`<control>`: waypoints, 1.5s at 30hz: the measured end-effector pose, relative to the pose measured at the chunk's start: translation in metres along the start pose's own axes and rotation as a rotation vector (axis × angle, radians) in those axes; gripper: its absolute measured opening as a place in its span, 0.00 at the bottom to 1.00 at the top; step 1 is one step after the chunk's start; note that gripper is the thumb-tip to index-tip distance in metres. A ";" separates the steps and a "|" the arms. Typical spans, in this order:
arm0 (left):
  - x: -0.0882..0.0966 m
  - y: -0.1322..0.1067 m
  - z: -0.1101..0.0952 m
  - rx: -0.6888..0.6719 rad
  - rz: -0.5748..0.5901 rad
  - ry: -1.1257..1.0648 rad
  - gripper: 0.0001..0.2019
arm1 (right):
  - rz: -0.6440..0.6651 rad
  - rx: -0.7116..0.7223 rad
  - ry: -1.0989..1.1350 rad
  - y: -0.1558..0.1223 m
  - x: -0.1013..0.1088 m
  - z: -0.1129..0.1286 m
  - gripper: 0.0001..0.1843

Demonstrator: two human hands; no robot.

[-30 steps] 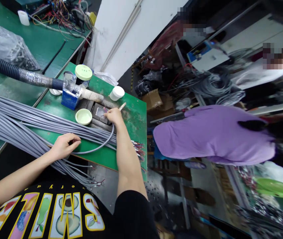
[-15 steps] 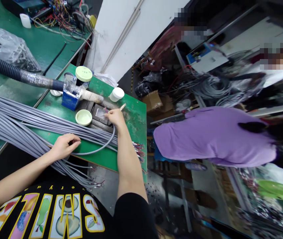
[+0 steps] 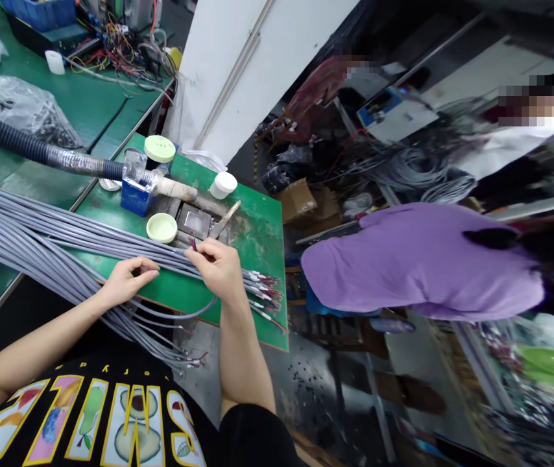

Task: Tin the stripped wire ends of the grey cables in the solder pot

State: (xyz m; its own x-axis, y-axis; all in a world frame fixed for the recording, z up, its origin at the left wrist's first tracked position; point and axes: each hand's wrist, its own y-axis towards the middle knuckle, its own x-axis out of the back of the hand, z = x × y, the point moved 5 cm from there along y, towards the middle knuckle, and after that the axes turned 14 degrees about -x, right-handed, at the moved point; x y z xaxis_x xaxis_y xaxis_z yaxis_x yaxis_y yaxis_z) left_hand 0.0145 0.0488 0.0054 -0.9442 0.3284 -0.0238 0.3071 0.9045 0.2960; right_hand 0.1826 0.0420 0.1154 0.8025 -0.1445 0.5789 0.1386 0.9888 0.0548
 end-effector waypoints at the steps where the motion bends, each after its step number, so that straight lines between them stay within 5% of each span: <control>1: -0.003 0.000 0.000 0.040 -0.041 -0.116 0.09 | 0.006 0.002 0.022 -0.004 -0.003 0.001 0.13; 6: -0.023 0.000 -0.010 0.145 -0.199 -0.589 0.18 | 0.051 0.000 0.134 -0.020 -0.021 0.004 0.14; 13: -0.040 -0.007 -0.024 0.192 -0.370 -0.814 0.18 | 0.081 -0.006 0.232 -0.030 -0.035 0.009 0.15; 19: -0.024 0.000 -0.036 0.166 -0.359 -0.936 0.16 | 0.245 -0.044 0.210 -0.037 -0.041 0.011 0.10; 23: -0.010 0.004 -0.041 0.181 -0.353 -1.032 0.14 | 0.308 -0.023 0.161 -0.045 -0.044 0.008 0.18; 29: -0.031 -0.002 -0.035 0.334 -0.139 -1.193 0.12 | 0.333 0.141 0.130 -0.054 -0.053 0.014 0.17; 37: -0.042 -0.013 -0.025 0.237 -0.131 -0.925 0.23 | 0.153 0.000 0.141 -0.051 -0.053 -0.006 0.20; 42: -0.031 -0.012 -0.026 0.134 -0.199 -0.593 0.23 | -0.100 0.218 0.027 -0.050 -0.029 0.003 0.15; 45: -0.035 -0.013 -0.028 0.104 -0.102 -0.497 0.27 | -0.208 0.377 -0.055 -0.048 -0.021 0.013 0.06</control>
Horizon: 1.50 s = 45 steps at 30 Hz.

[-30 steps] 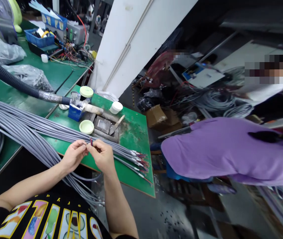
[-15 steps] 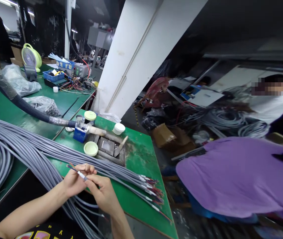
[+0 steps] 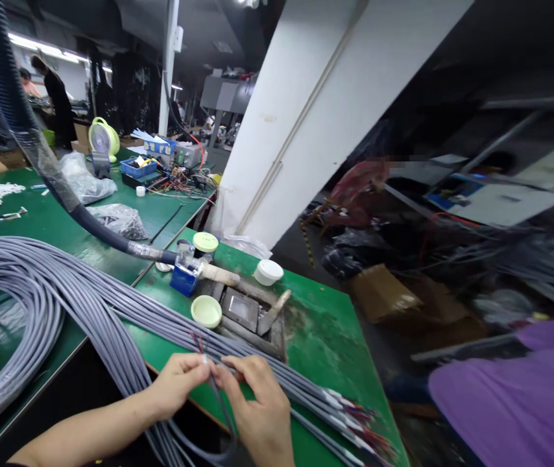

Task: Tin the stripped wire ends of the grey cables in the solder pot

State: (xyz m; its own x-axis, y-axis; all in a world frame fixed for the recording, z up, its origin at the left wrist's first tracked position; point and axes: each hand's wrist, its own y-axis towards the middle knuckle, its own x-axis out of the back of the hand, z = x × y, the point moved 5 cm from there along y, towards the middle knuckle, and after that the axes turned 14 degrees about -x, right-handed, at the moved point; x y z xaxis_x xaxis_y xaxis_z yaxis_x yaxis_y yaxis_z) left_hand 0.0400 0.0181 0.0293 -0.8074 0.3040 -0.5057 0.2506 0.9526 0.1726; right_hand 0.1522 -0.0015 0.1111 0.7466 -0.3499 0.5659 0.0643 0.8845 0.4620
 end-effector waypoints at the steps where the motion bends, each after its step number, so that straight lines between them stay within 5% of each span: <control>1: -0.002 -0.001 0.001 0.003 0.041 0.025 0.29 | 0.002 0.061 -0.013 0.001 -0.001 0.004 0.05; 5: -0.006 -0.004 0.004 0.006 0.118 0.124 0.32 | 0.005 0.184 0.021 0.004 -0.011 0.018 0.03; 11: -0.005 -0.009 -0.011 0.024 0.172 0.089 0.29 | 0.066 -0.135 0.200 0.009 -0.016 0.014 0.15; 17: 0.002 -0.011 -0.003 0.139 0.107 0.021 0.23 | -0.265 -0.379 0.431 0.014 0.014 -0.014 0.08; 19: 0.006 -0.012 0.003 0.173 0.065 0.006 0.23 | -0.274 -0.365 0.376 0.013 0.021 -0.015 0.08; 24: 0.005 -0.010 0.004 0.140 0.077 0.022 0.21 | 0.026 -0.276 0.076 0.005 0.002 -0.004 0.07; 33: 0.003 -0.007 0.004 0.090 0.104 0.090 0.21 | -0.032 -0.125 -0.172 0.003 -0.017 0.007 0.12; 39: 0.014 -0.009 0.012 0.157 -0.007 -0.011 0.21 | 0.003 -0.158 -0.059 -0.002 -0.009 0.004 0.12; 45: 0.015 -0.008 0.015 0.271 -0.109 -0.195 0.21 | 0.018 0.033 -0.103 -0.005 0.001 -0.003 0.09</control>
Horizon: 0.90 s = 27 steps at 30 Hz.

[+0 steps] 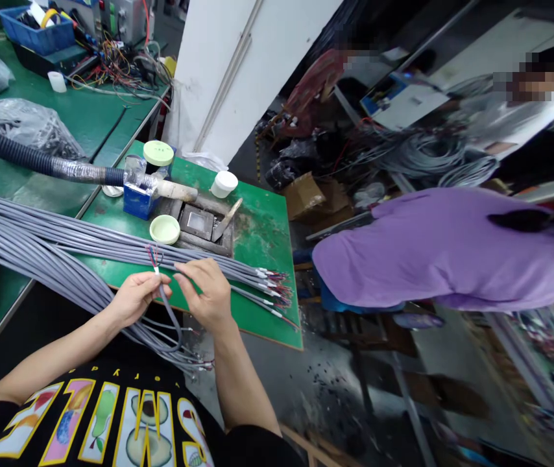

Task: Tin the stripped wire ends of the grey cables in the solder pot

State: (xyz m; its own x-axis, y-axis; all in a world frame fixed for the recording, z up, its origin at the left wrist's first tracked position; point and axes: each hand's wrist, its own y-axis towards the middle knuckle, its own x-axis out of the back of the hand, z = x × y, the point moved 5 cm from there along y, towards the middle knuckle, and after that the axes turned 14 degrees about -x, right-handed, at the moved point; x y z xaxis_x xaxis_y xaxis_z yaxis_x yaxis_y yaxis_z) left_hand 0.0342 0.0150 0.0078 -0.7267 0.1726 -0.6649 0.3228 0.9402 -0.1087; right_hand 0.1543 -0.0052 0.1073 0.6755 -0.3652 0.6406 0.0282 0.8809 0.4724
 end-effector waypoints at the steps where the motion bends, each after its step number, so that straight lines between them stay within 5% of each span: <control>1: 0.000 0.000 0.000 0.011 -0.003 -0.029 0.20 | 0.016 0.050 -0.001 -0.002 0.000 0.000 0.09; 8: -0.003 0.003 -0.004 0.024 0.009 -0.161 0.19 | 0.145 0.273 -0.001 -0.019 -0.011 -0.003 0.19; 15: -0.008 0.002 -0.016 -0.036 0.069 -0.032 0.21 | 0.079 0.313 0.000 -0.015 -0.012 -0.009 0.13; 19: -0.004 -0.006 -0.045 -0.379 0.119 0.403 0.15 | -0.108 0.163 0.003 0.010 -0.001 -0.021 0.10; 23: -0.010 -0.028 -0.077 -1.012 0.197 0.822 0.06 | -0.172 0.084 0.011 0.039 -0.002 -0.028 0.09; 25: -0.018 -0.042 -0.081 -1.276 0.307 0.876 0.03 | -0.151 0.063 0.023 0.053 -0.007 -0.031 0.08; 27: -0.027 -0.051 -0.077 -1.376 0.469 0.833 0.02 | -0.103 0.037 0.016 0.064 -0.014 -0.033 0.08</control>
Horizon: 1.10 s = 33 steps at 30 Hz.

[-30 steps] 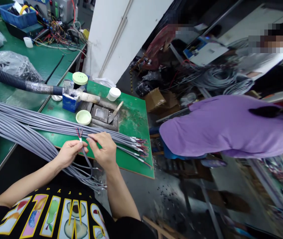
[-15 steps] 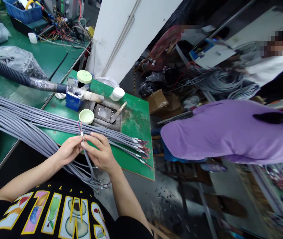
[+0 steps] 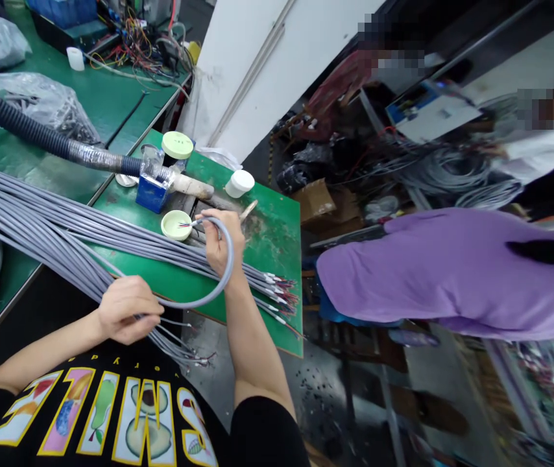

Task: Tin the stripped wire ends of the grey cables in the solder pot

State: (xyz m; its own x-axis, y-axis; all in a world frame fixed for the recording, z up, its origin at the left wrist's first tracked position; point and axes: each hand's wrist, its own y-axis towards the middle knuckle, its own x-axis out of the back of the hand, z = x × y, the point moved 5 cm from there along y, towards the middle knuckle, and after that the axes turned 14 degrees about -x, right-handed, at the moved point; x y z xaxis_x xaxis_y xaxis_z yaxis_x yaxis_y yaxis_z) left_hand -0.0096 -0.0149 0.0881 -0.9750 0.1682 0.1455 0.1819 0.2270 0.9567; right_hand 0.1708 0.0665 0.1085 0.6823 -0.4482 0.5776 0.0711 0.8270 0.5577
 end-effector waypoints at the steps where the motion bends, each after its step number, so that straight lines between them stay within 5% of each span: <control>1: -0.006 -0.001 -0.003 -0.027 0.038 -0.071 0.03 | 0.024 -0.008 -0.008 0.005 -0.005 -0.001 0.08; 5: -0.036 -0.017 -0.003 0.048 0.253 -0.240 0.07 | 0.111 -0.006 -0.030 0.018 -0.024 -0.006 0.08; 9: -0.053 -0.046 0.009 0.094 0.407 -0.084 0.12 | 0.173 0.009 -0.073 0.024 -0.041 -0.012 0.09; 15: -0.052 -0.073 0.030 0.222 0.426 0.069 0.14 | 0.223 0.031 -0.123 0.026 -0.056 -0.018 0.10; 22: -0.055 -0.075 0.029 0.193 0.446 0.099 0.16 | 0.264 0.015 -0.172 0.026 -0.066 -0.024 0.10; 26: -0.054 -0.074 0.029 0.174 0.429 0.118 0.16 | 0.227 0.015 -0.172 0.028 -0.055 -0.020 0.10; 33: -0.054 -0.072 0.029 0.110 0.420 0.135 0.14 | 0.017 -0.070 -0.249 0.038 -0.001 -0.034 0.11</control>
State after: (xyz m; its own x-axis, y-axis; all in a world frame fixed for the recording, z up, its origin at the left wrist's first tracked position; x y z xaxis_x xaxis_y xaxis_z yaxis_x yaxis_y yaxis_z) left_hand 0.0334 -0.0123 0.0045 -0.8205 0.1427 0.5536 0.5704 0.2674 0.7766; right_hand 0.1971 0.1099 0.1084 0.4840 -0.4970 0.7202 0.1175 0.8525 0.5094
